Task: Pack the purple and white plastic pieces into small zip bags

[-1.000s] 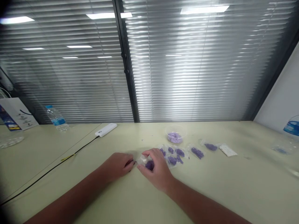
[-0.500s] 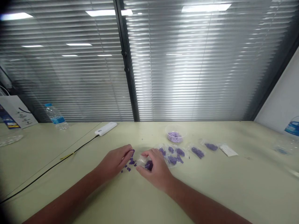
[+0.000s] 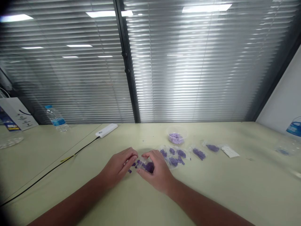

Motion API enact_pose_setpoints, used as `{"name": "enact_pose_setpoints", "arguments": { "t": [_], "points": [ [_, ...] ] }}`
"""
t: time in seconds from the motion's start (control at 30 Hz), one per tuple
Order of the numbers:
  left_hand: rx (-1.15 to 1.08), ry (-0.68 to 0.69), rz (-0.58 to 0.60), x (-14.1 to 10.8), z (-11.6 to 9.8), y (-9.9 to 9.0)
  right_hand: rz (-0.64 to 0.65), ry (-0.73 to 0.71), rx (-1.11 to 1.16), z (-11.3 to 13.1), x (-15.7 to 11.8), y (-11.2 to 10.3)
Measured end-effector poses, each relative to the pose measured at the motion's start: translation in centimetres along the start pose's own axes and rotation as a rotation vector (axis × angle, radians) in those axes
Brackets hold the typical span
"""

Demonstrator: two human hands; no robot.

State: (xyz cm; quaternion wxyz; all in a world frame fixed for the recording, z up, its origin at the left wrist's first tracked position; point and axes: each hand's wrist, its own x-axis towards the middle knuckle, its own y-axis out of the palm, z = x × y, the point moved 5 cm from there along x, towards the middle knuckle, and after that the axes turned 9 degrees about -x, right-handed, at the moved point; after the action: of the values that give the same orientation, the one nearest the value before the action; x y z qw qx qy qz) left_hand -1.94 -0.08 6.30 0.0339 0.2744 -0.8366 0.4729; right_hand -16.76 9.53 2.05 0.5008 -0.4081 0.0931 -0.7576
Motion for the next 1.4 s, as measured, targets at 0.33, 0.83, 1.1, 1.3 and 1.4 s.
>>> {"name": "enact_pose_setpoints", "arguments": {
  "t": [0.33,0.83,1.1,1.3,1.4],
  "points": [
    [0.068,0.151,0.13,0.1,0.2,0.7,-0.166,0.193,0.155,-1.7,-0.5,-0.9],
    [-0.097,0.348,0.431,-1.4,-4.4,4.8,-0.207,0.135,0.276,-1.8,-0.4,-1.4],
    [-0.004,0.278,0.288,0.0,0.0,1.8,-0.173,0.161,0.139,-1.5,-0.5,-1.0],
    [0.077,0.15,0.117,1.1,4.2,-0.3,-0.135,0.222,0.141,-1.5,-0.5,-0.7],
    [0.07,0.14,0.008,1.2,5.4,-1.1,-0.104,0.229,0.137,-1.4,-0.4,-0.6]
  ]
}}
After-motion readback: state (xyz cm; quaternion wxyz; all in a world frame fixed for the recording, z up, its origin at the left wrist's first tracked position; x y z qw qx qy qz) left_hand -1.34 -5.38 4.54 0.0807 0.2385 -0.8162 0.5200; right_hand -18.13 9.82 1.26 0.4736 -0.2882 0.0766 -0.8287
